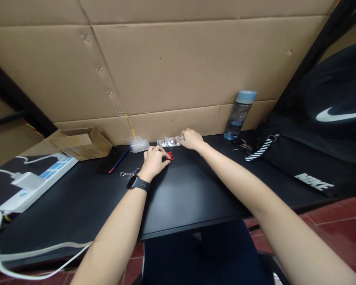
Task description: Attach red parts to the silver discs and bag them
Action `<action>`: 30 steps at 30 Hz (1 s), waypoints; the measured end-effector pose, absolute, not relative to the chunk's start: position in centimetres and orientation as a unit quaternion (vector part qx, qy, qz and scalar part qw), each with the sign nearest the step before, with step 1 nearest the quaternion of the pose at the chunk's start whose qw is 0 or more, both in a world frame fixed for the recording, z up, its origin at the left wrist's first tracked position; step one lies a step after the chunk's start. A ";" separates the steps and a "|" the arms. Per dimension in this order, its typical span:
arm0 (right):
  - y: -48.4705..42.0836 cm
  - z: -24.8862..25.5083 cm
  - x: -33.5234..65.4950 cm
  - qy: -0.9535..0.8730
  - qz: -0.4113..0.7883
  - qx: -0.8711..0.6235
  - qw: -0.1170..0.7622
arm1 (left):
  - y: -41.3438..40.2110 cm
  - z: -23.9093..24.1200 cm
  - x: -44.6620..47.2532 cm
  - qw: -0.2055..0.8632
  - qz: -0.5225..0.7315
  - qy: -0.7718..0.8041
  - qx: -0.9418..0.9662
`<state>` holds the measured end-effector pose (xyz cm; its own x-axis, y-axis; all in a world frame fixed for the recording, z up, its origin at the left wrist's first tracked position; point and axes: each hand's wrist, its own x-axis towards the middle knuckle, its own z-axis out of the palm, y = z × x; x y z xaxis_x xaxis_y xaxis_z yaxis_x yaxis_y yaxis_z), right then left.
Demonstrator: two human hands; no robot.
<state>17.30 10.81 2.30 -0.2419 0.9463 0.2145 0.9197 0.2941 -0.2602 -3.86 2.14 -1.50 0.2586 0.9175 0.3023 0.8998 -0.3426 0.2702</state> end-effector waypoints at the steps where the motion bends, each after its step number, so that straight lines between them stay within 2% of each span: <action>1: 10.5 2.6 18.6 -0.799 0.050 -0.577 0.164 | 1.9 -1.5 -3.8 0.020 0.204 0.571 0.795; 5: 9.2 2.6 25.0 -0.849 0.127 -0.492 0.145 | 0.7 -1.2 -3.2 0.015 0.195 0.559 0.806; 8: 8.4 1.8 28.7 -0.832 0.199 -0.503 0.120 | -0.1 -1.2 -2.3 0.003 0.174 0.550 0.817; 12: 7.7 1.2 30.1 -0.850 0.203 -0.468 0.130 | -0.3 -0.9 -1.5 -0.013 0.172 0.527 0.832; 16: 7.9 1.3 30.1 -0.872 0.146 -0.447 0.134 | 0.1 0.7 -2.4 0.110 0.193 0.495 0.840; 19: 8.2 1.3 30.1 -0.887 0.154 -0.418 0.123 | 0.2 1.8 -3.6 0.127 0.245 0.494 0.825; 25: 8.1 0.6 30.5 -0.883 0.209 -0.378 0.181 | 0.8 0.9 -4.0 0.135 0.250 0.520 0.806; 30: 7.5 1.1 30.3 -0.864 0.196 -0.395 0.243 | 0.9 -0.2 -2.9 0.131 0.266 0.546 0.784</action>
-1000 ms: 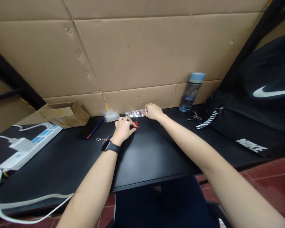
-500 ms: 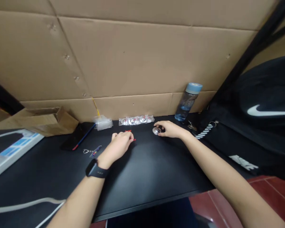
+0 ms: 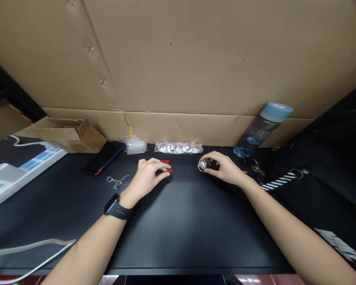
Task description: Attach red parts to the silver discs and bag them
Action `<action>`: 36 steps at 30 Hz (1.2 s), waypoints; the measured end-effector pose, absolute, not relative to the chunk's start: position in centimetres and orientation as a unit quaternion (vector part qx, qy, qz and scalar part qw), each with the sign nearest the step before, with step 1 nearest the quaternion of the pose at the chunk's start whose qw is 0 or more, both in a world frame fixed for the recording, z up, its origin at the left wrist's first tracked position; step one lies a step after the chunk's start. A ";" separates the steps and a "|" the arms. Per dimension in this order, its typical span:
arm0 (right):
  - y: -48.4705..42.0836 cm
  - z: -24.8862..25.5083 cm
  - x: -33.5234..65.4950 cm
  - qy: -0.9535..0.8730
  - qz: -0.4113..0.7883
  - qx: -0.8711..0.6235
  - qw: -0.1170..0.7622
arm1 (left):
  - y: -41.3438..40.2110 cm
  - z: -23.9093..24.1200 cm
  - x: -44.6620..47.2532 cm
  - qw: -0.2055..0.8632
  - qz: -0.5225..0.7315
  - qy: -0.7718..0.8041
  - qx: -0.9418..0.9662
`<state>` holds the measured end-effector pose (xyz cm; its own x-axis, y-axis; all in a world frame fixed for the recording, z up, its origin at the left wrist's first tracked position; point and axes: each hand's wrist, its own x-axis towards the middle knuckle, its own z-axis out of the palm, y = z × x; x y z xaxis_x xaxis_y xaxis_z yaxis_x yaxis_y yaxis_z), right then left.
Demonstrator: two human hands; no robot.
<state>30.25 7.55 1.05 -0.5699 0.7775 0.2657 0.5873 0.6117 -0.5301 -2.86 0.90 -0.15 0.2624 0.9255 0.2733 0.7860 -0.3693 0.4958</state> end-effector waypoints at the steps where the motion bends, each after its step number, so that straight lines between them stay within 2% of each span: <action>1: 7.3 1.4 29.9 -0.856 0.195 -0.401 0.263 | 0.8 -0.2 -2.6 0.131 0.268 0.555 0.776; 5: 5.1 2.5 27.0 -0.823 0.236 -0.387 0.343 | 0.3 -0.1 -1.4 0.142 0.297 0.571 0.752; 10: 2.3 2.0 22.4 -0.801 0.296 -0.366 0.371 | -0.3 0.3 -0.4 0.104 0.368 0.572 0.726; 15: 0.8 0.8 20.2 -0.726 0.401 -0.354 0.433 | -0.7 0.3 0.1 0.076 0.385 0.569 0.723; 27: -0.3 -1.1 21.6 -0.701 0.439 -0.319 0.463 | -2.3 0.7 1.7 0.037 0.395 0.541 0.742; 36: 0.1 -1.3 21.5 -0.636 0.531 -0.305 0.470 | -2.5 0.5 1.9 -0.057 0.380 0.522 0.762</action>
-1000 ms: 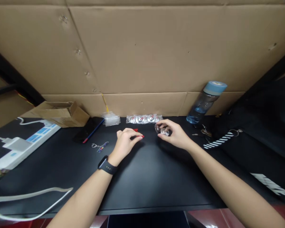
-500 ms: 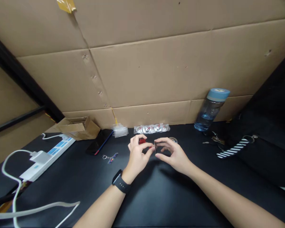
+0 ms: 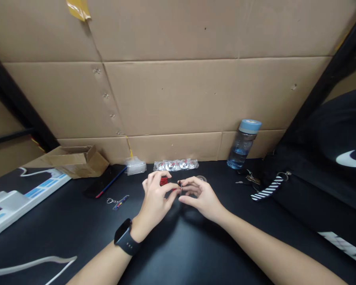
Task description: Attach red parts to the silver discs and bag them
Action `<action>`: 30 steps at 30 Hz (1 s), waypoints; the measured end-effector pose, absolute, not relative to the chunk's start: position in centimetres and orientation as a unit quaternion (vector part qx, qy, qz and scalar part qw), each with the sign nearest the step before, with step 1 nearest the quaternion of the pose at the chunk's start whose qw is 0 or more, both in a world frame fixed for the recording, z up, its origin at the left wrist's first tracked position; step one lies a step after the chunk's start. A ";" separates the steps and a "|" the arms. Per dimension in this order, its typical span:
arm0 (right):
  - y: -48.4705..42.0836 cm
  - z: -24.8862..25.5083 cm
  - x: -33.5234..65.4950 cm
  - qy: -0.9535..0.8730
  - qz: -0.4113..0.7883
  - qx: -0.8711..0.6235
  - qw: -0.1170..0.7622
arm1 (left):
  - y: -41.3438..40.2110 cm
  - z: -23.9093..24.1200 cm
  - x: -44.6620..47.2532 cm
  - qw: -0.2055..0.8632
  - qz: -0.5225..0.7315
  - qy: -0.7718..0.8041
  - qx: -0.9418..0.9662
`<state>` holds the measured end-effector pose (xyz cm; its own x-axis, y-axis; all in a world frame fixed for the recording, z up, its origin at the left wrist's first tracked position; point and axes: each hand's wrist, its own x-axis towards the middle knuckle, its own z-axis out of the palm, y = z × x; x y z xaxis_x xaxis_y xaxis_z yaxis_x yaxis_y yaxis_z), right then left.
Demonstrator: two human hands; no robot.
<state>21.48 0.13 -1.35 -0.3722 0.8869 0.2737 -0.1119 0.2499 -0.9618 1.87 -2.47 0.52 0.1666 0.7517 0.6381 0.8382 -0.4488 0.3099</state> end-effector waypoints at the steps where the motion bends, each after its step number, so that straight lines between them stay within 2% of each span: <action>1: 0.2 -1.4 21.5 -0.628 0.545 -0.305 0.464 | -2.5 0.5 1.9 0.068 -0.380 -0.518 -0.763; 4: 0.5 -1.2 21.6 -0.623 0.570 -0.304 0.440 | -2.4 0.4 1.8 0.089 -0.386 -0.511 -0.763; 7: 0.7 -0.9 21.8 -0.650 0.543 -0.310 0.431 | -2.4 0.4 1.8 0.087 -0.398 -0.512 -0.756; 11: 0.6 -0.5 22.0 -0.712 0.439 -0.328 0.438 | -2.4 0.5 2.0 0.060 -0.406 -0.508 -0.757; 14: 0.4 -0.1 22.3 -0.765 0.357 -0.344 0.412 | -2.5 0.6 2.1 0.032 -0.395 -0.503 -0.768; 21: -0.1 0.5 22.8 -0.870 0.144 -0.320 0.345 | -2.3 0.3 2.0 -0.103 -0.368 -0.517 -0.766; 26: 0.3 0.4 23.2 -0.876 0.121 -0.329 0.331 | -1.9 -0.5 1.9 -0.087 -0.261 -0.499 -0.822; 30: 0.6 0.6 23.7 -0.891 0.118 -0.318 0.303 | -1.2 -0.2 0.7 -0.080 -0.254 -0.491 -0.829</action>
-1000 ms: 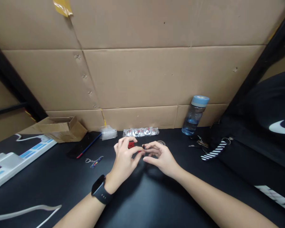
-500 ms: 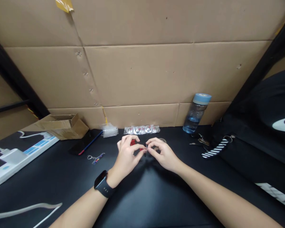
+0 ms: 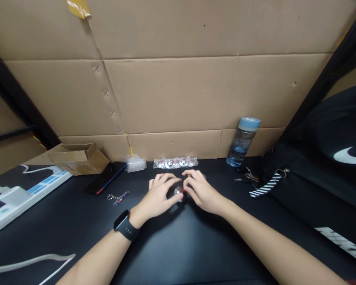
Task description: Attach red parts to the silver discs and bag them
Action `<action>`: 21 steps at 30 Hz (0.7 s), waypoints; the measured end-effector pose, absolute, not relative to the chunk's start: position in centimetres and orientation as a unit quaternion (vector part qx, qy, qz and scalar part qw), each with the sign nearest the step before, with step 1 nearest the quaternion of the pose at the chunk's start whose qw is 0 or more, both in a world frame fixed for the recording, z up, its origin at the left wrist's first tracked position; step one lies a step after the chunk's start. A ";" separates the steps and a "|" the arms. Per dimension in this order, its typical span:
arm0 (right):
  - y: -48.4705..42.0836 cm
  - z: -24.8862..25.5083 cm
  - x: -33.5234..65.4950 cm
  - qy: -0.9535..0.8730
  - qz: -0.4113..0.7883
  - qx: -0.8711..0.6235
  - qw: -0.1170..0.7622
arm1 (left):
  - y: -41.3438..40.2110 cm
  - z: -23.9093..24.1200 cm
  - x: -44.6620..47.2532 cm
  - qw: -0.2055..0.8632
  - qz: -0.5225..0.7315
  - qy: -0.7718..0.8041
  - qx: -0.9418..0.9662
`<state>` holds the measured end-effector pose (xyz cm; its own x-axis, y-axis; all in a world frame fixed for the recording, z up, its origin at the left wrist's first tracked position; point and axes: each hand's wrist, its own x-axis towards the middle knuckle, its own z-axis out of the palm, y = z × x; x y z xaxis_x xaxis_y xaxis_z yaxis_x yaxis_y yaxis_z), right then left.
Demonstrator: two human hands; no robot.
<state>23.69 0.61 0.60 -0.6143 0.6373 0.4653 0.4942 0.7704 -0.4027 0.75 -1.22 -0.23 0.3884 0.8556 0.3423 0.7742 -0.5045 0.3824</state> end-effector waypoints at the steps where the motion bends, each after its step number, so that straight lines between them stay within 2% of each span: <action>1: 0.6 0.7 23.8 -0.896 0.117 -0.312 0.292 | -0.9 -0.1 0.2 0.071 0.263 0.502 0.820; 6: 0.5 1.6 24.4 -0.920 0.145 -0.284 0.228 | 1.3 0.0 -3.2 0.007 0.259 0.601 0.756; 10: 1.0 1.7 24.6 -0.922 0.187 -0.271 0.204 | 2.1 -0.9 -4.3 0.012 0.226 0.597 0.770; 15: 3.3 1.0 26.0 -0.881 0.103 -0.387 0.251 | 2.5 -1.6 -3.6 -0.018 0.235 0.588 0.774; 18: 4.8 0.2 27.3 -0.855 0.054 -0.464 0.224 | 2.6 -1.6 -3.4 -0.029 0.237 0.599 0.765; 21: 5.8 -0.5 28.2 -0.849 0.067 -0.486 0.196 | 2.6 -1.5 -3.6 -0.019 0.216 0.604 0.767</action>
<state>28.23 5.80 -0.49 -0.4500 0.8518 0.2681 0.7992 0.5181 -0.3048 -3.59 2.65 -1.55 0.1765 0.9182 0.3547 0.9346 -0.2694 0.2322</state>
